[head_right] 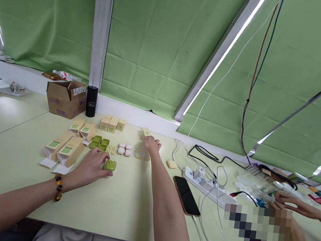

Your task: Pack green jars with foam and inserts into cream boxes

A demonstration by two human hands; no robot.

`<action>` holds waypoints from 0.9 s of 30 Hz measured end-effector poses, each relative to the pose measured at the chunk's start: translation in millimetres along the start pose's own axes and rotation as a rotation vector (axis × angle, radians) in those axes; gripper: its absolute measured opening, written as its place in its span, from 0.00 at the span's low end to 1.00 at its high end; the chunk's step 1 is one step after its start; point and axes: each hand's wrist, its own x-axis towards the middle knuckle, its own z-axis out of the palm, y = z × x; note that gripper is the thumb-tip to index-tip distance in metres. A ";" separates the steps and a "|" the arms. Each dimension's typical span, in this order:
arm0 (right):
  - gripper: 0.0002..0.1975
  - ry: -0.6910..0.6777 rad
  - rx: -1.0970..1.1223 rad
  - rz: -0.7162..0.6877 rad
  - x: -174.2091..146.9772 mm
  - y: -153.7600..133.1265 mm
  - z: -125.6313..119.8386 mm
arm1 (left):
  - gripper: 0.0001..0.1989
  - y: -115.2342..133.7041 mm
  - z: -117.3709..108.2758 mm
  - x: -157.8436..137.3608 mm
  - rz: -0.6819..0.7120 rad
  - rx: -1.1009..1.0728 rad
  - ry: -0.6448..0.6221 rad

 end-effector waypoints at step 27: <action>0.27 0.537 0.562 -0.983 -194.1 -41.3 42.6 | 0.25 9.2 -6.1 7.8 0.080 -1.047 0.278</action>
